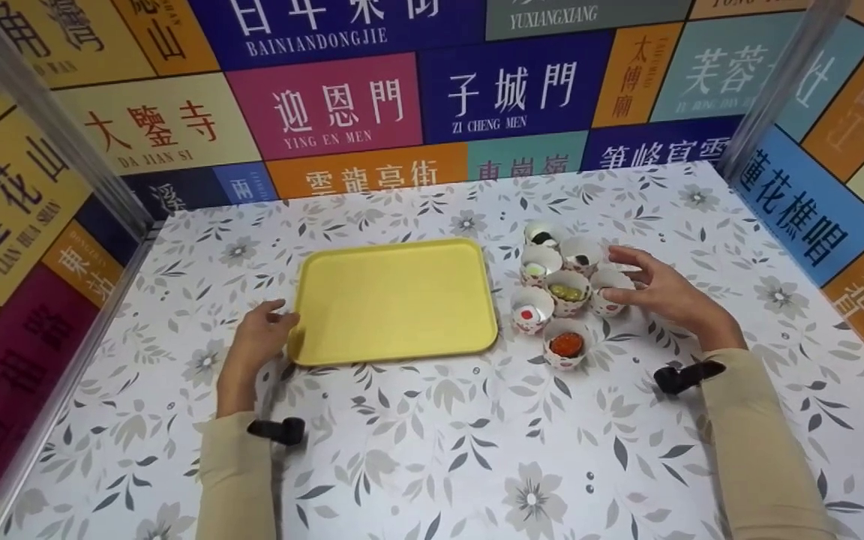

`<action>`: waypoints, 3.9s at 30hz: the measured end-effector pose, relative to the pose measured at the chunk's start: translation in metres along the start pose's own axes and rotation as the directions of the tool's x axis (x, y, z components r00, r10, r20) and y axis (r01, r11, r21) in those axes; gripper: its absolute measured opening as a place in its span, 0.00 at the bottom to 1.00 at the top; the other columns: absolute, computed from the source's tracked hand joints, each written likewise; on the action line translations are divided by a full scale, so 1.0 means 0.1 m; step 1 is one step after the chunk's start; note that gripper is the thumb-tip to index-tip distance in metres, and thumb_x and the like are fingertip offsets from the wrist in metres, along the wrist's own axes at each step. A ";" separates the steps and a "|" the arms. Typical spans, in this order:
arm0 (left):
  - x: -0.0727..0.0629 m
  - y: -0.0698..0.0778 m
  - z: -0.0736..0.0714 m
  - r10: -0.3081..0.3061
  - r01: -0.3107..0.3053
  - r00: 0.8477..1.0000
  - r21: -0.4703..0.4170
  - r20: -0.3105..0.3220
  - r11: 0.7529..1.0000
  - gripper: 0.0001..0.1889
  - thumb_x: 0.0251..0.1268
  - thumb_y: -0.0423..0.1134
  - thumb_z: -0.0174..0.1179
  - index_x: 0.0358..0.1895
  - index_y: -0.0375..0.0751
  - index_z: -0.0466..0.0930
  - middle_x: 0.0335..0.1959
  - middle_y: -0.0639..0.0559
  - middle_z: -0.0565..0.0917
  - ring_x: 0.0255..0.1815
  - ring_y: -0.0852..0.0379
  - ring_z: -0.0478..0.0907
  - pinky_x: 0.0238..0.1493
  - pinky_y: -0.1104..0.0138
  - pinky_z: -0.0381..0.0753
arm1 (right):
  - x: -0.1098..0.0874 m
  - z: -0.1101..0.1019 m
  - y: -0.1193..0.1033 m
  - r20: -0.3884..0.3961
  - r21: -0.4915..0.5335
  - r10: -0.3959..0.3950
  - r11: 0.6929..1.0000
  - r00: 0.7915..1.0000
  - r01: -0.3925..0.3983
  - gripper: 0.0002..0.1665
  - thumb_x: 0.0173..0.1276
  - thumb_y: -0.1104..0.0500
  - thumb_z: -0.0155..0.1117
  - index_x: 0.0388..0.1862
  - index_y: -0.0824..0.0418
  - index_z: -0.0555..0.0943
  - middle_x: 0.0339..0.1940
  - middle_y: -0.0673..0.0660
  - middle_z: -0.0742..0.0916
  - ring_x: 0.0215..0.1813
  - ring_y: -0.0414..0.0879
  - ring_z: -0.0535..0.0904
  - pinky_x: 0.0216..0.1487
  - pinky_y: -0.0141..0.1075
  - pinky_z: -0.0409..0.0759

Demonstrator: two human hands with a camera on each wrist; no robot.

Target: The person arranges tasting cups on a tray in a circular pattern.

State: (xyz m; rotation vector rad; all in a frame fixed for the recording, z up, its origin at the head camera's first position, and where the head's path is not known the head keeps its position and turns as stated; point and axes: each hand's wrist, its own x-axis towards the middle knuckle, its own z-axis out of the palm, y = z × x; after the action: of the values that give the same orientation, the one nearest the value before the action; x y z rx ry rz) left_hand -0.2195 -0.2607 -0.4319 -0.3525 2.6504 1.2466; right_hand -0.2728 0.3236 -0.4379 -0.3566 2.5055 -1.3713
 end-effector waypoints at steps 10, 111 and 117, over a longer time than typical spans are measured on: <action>0.04 -0.02 0.03 -0.009 0.012 0.999 -0.053 0.050 0.999 0.28 0.78 0.40 0.47 0.75 0.31 0.61 0.65 0.31 0.73 0.57 0.44 0.78 0.45 0.64 0.84 | -0.04 -0.07 0.06 0.067 -0.052 0.076 0.996 0.995 -0.072 0.61 0.63 0.54 0.74 0.83 0.55 0.43 0.80 0.71 0.56 0.77 0.76 0.53 0.72 0.68 0.57; 0.15 -0.11 0.07 -0.027 0.027 1.000 -0.024 -0.006 0.999 0.25 0.73 0.32 0.47 0.71 0.30 0.69 0.66 0.29 0.75 0.57 0.43 0.80 0.51 0.63 0.81 | 0.16 0.58 -1.09 -0.092 -0.187 0.047 0.980 0.995 -0.064 0.46 0.67 0.50 0.69 0.78 0.59 0.60 0.62 0.64 0.78 0.51 0.52 0.79 0.46 0.39 0.78; 0.16 -0.11 0.07 -0.044 0.046 0.999 -0.067 0.018 0.997 0.25 0.73 0.32 0.47 0.72 0.30 0.68 0.66 0.30 0.75 0.53 0.48 0.82 0.44 0.68 0.82 | 0.29 0.66 -1.18 -0.117 -0.234 0.052 0.969 0.992 -0.078 0.48 0.64 0.45 0.72 0.77 0.56 0.61 0.67 0.62 0.76 0.59 0.56 0.76 0.55 0.49 0.78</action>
State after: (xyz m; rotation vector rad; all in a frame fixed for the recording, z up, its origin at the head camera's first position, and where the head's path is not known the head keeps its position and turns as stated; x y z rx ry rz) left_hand -0.2305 -0.2641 -0.4489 -0.4077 2.5766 1.3210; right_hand -0.2672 0.2005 -0.3758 -0.2481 2.7550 -1.0957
